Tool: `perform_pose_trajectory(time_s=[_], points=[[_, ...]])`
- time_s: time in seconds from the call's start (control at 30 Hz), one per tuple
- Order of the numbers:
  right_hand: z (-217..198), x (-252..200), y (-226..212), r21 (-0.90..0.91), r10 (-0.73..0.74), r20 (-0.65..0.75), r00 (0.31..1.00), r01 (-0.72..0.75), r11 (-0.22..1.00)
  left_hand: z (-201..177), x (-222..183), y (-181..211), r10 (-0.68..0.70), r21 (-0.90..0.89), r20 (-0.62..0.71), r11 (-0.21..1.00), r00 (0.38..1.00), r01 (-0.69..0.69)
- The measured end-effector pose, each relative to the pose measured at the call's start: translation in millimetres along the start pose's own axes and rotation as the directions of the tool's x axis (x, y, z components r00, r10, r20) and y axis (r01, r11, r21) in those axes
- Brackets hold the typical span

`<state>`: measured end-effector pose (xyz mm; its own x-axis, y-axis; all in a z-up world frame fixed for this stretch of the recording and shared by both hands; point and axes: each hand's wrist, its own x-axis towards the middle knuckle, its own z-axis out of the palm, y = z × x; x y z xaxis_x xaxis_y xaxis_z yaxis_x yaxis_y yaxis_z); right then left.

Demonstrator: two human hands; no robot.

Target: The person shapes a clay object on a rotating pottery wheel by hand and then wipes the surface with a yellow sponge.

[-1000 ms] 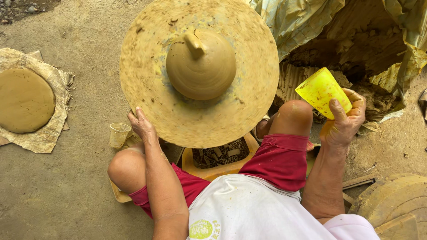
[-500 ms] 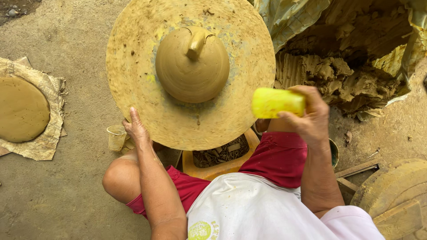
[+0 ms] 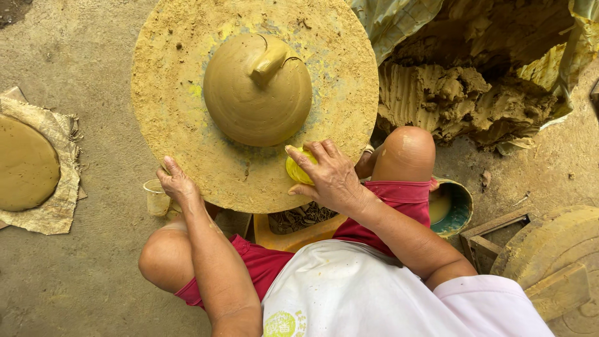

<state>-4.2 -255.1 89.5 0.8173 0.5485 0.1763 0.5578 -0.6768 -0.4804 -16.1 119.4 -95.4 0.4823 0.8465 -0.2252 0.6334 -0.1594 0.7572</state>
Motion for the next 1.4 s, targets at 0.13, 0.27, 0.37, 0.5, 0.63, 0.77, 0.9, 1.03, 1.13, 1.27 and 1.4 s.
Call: perform_pose_trajectory(time_s=[0.13,0.27,0.37,0.5,0.63,0.77,0.9,1.03,1.13,1.27,1.4], points=[[-6.9,-2.5,7.1,0.145,0.051,0.091,0.995,-0.064,0.987,-1.0,1.3,1.3,-0.001,0.028,-0.005,1.0,1.0,0.001],[-22.0,1.4,30.5,0.415,0.034,0.225,0.974,-0.127,0.901,-1.6,-5.4,6.6,-0.08,0.133,-0.018,0.988,0.997,0.081],[-24.3,19.2,59.7,0.683,0.211,0.314,0.926,-0.375,0.627,-3.1,-15.6,10.1,0.441,0.482,-0.261,0.83,0.859,-0.28],[14.4,76.7,103.7,0.874,0.538,0.226,0.812,-0.413,0.257,1.3,-32.6,15.7,0.588,0.577,-0.017,0.666,0.809,-0.472],[59.5,101.7,118.9,0.966,0.505,0.224,0.833,-0.26,0.002,-0.8,-37.6,29.2,0.5,0.379,-0.005,0.803,0.866,-0.461],[76.6,103.0,121.7,0.977,0.507,0.192,0.84,-0.214,-0.015,-3.0,-42.7,33.8,0.502,0.316,0.001,0.82,0.865,-0.477],[75.5,103.0,121.7,0.977,0.472,0.167,0.866,-0.208,0.037,-3.5,-44.2,35.0,0.538,0.322,0.002,0.797,0.843,-0.51],[73.1,102.6,126.4,0.96,0.449,0.165,0.878,-0.247,0.131,-1.3,-44.8,32.3,0.535,0.341,-0.009,0.796,0.845,-0.5],[72.0,103.4,126.0,0.952,0.402,0.145,0.904,-0.239,0.192,-2.0,-42.1,29.4,0.541,0.354,-0.009,0.788,0.841,-0.503],[63.4,102.4,124.2,0.822,0.38,0.128,0.916,-0.313,0.477,0.1,-42.1,27.2,0.546,0.354,-0.009,0.785,0.837,-0.508],[63.8,98.8,120.5,0.704,0.349,0.055,0.936,-0.284,0.651,-1.0,-42.9,28.0,0.53,0.371,0.005,0.787,0.848,-0.494]])
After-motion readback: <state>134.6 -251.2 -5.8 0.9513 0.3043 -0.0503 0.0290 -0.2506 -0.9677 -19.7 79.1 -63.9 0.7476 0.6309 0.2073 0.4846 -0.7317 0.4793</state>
